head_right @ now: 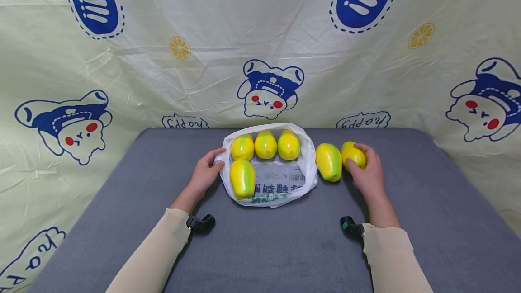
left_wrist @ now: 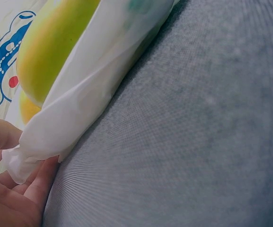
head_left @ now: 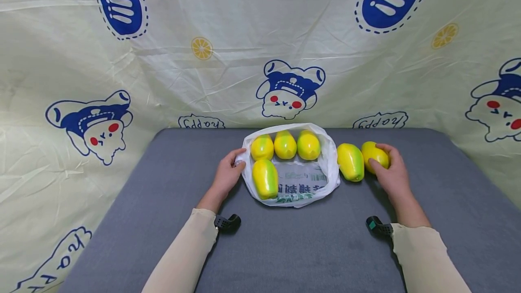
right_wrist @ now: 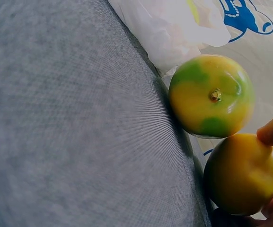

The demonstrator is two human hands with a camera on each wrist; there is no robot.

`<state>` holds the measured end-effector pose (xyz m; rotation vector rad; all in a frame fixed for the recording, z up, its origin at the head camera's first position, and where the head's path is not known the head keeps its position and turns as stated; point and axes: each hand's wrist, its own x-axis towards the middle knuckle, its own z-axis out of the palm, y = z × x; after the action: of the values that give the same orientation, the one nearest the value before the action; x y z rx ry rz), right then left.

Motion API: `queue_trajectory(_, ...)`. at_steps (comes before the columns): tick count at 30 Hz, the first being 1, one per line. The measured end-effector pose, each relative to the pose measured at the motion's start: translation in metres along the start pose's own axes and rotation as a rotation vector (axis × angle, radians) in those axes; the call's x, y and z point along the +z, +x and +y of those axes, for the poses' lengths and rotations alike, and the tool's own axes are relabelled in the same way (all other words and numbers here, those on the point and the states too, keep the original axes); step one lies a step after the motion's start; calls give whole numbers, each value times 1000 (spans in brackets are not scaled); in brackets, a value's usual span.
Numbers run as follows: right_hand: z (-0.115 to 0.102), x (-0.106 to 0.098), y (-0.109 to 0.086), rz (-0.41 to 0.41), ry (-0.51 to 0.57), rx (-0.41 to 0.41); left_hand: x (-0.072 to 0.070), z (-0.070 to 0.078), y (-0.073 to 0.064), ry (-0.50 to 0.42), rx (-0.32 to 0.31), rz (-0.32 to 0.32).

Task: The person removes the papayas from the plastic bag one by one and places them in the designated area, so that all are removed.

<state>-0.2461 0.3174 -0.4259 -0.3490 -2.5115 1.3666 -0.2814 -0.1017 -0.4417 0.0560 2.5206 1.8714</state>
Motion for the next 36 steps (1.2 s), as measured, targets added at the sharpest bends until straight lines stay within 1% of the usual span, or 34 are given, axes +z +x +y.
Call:
queue_trajectory(9, 0, 0, -1, 25, -7, -1, 0, 0, 0, 2, -3, 1)
queue_trajectory(13, -2, 0, -1, 50, -39, 0, 0, 0, 0, 0, -4, -4)
queue_trajectory(17, -10, -1, -2, 121, -64, 5, 0, -1, 0, -5, -4, -6)
queue_trajectory(22, -25, -3, -4, 220, -45, -4, 0, -2, 1, 3, 0, -3)
queue_trajectory(27, -41, -3, -8, 275, -40, -32, -1, -1, -1, 9, 0, 2)
queue_trajectory(31, -59, -1, -14, 269, -30, -64, -1, -1, -1, 7, 1, 1)
queue_trajectory(36, -81, 8, -26, 220, -9, -164, 0, 0, 0, 5, 3, 1)
